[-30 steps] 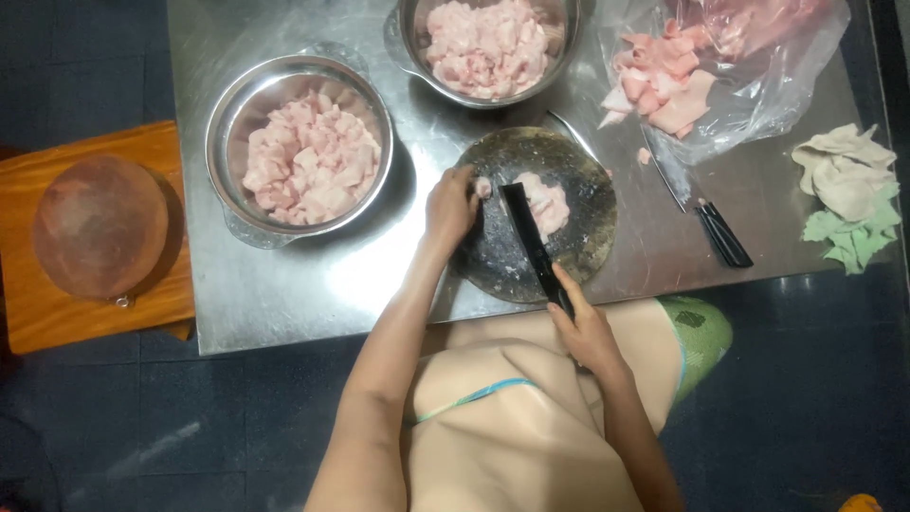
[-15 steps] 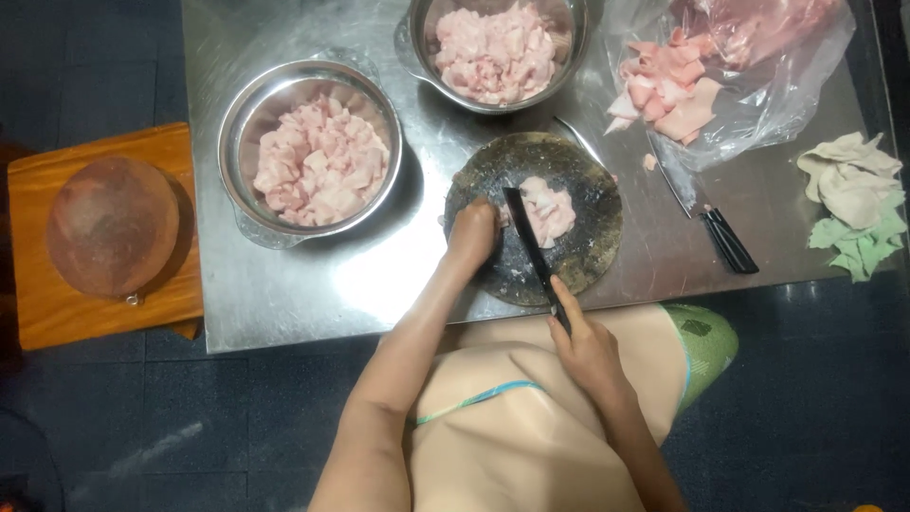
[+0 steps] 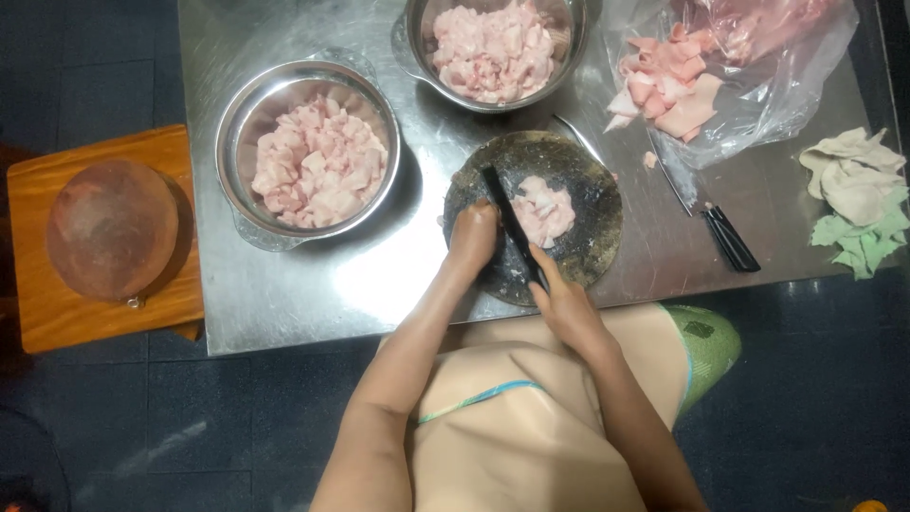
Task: Slicing raw meat into small pieces on a cutting board using a large knife
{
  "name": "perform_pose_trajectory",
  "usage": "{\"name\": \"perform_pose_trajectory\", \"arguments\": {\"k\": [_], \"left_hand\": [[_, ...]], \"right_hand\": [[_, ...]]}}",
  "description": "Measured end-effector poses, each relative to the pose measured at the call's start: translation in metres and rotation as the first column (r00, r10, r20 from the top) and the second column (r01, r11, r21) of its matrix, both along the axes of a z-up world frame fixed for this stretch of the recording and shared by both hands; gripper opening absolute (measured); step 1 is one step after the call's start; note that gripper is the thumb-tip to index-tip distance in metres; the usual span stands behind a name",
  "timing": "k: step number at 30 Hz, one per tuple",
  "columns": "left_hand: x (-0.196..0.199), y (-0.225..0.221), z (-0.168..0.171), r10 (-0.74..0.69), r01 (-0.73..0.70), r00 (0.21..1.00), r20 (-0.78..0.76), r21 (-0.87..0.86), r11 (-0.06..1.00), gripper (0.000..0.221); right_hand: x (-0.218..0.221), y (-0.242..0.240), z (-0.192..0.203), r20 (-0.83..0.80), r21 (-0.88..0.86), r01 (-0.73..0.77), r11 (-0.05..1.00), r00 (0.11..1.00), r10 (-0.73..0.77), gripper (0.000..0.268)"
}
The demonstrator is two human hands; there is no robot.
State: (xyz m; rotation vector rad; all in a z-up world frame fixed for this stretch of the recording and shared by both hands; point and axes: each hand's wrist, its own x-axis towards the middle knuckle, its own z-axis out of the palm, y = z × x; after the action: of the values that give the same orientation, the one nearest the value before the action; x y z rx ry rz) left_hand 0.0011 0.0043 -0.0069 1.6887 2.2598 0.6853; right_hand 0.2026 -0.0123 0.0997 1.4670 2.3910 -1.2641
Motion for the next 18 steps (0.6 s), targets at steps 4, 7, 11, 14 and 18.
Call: {"name": "perform_pose_trajectory", "arguments": {"k": [4, 7, 11, 14, 18], "left_hand": [[-0.005, 0.004, -0.004, -0.002, 0.002, 1.000, 0.007, 0.004, 1.000, 0.010], [-0.016, 0.007, -0.015, 0.026, -0.029, 0.995, 0.099, 0.029, 0.999, 0.009], [-0.018, 0.000, 0.004, 0.083, -0.090, 0.975, 0.204, 0.026, 0.996, 0.013], [-0.026, -0.001, 0.002, 0.079, -0.079, 0.974, 0.213, -0.009, 0.997, 0.016], [-0.035, -0.007, 0.030, 0.011, 0.009, 0.988, 0.151, -0.131, 0.991, 0.025]], "right_hand": [[-0.026, 0.011, 0.019, -0.029, -0.027, 0.015, 1.000, 0.999, -0.016, 0.062], [-0.026, 0.009, 0.023, -0.008, -0.012, 0.001, 1.000, 1.000, -0.001, 0.062], [-0.008, -0.003, 0.027, 0.087, -0.070, 0.009, 0.998, 0.996, -0.003, 0.063], [0.005, -0.001, 0.030, 0.079, -0.121, 0.055, 0.991, 0.996, -0.045, 0.065], [0.032, 0.001, 0.014, -0.164, -0.185, 0.154, 0.971, 0.969, -0.185, 0.063]]}}
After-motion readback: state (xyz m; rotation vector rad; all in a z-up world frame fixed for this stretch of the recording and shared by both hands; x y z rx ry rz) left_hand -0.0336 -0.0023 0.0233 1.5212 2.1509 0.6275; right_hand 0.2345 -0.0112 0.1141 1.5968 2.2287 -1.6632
